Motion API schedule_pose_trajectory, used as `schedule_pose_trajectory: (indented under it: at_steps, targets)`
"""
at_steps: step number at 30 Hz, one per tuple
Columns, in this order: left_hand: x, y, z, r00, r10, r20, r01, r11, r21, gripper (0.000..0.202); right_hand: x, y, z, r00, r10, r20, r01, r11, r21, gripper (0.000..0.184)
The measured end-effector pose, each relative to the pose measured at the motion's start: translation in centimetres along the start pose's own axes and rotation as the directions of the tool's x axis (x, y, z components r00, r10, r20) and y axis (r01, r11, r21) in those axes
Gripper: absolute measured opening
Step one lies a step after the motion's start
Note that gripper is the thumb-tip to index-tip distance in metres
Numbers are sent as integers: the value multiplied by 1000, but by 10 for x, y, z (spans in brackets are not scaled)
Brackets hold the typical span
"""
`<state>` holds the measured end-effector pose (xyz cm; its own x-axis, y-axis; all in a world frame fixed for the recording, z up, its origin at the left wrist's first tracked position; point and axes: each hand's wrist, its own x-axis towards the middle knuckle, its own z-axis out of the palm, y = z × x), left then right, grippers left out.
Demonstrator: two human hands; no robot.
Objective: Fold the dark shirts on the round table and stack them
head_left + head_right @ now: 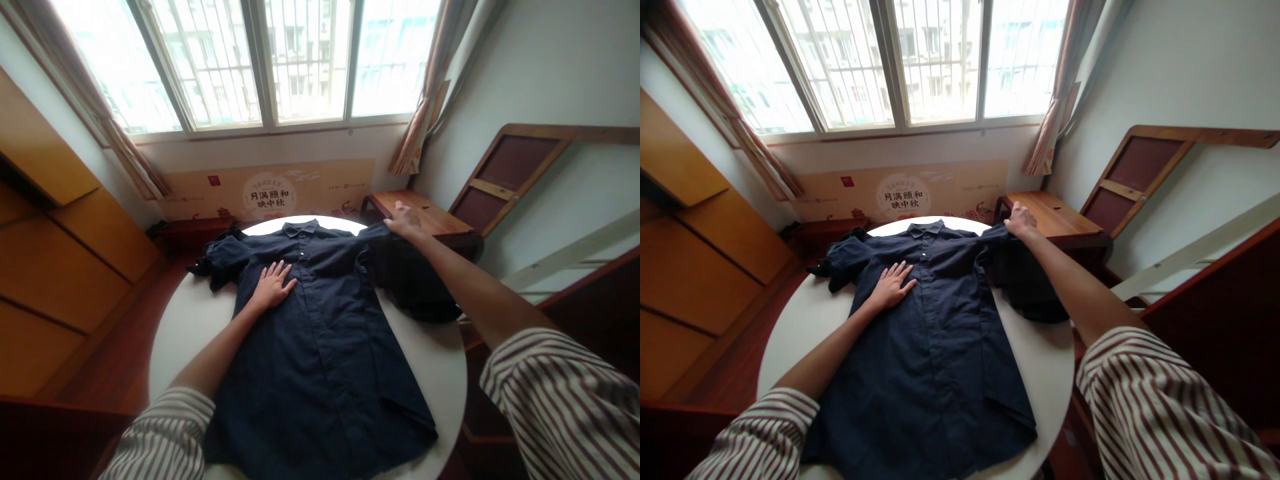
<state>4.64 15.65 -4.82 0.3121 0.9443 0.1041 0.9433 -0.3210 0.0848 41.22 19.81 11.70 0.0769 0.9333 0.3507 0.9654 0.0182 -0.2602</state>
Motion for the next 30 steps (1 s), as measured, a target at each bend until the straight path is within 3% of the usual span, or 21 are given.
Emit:
schedule_pose_trajectory:
  at_steps: [2,4,5,6,7,8,9,13,17,21,24,26,28,30]
  targets:
    - [0,0,0,1000,-1,-3,1,1000,-3,67,-18,-5,4,998,-61,22,61,998,-30,31]
    - [1,0,1,1000,-1,-4,1,1000,-7,66,-57,-15,11,969,-228,96,230,973,-13,27]
    - [1,-1,1,1000,0,-3,0,1000,-9,66,-82,-21,16,894,-411,176,411,911,39,22]
    - [1,-1,1,1000,1,-4,-1,1000,-11,66,-111,-26,21,777,-584,234,573,810,122,22]
    - [1,-1,1,1000,2,-5,-2,1000,-13,66,-140,-30,25,680,-687,256,664,725,182,24]
    - [1,-1,1,1000,3,-6,-3,1000,-15,66,-169,-32,30,632,-730,260,702,682,204,27]
    - [1,-1,0,1000,4,-7,-4,1000,-18,66,-196,-32,34,632,-735,247,709,677,197,31]
    - [0,-1,0,1000,7,-23,-7,999,-41,64,-270,-21,46,831,-549,88,547,836,48,25]
    - [-2,4,-3,992,31,-122,-41,996,-81,55,-292,5,46,922,-386,-36,387,921,48,40]
    - [-22,8,-20,975,141,-171,-155,985,-70,40,-292,43,33,970,-241,-43,238,970,-54,35]
    - [-69,11,-45,950,297,-97,-307,945,-113,37,-292,70,22,972,-216,-91,200,967,-157,30]
    - [-116,15,-63,926,371,-71,-377,906,-192,35,-298,78,15,944,-304,-129,289,950,-118,30]
    - [-166,20,-78,903,427,-46,-423,867,-264,33,-308,73,8,884,-450,-124,452,892,-14,32]
    - [-214,26,-86,864,504,-8,-484,825,-292,41,-320,59,1,786,-616,-52,618,781,95,29]
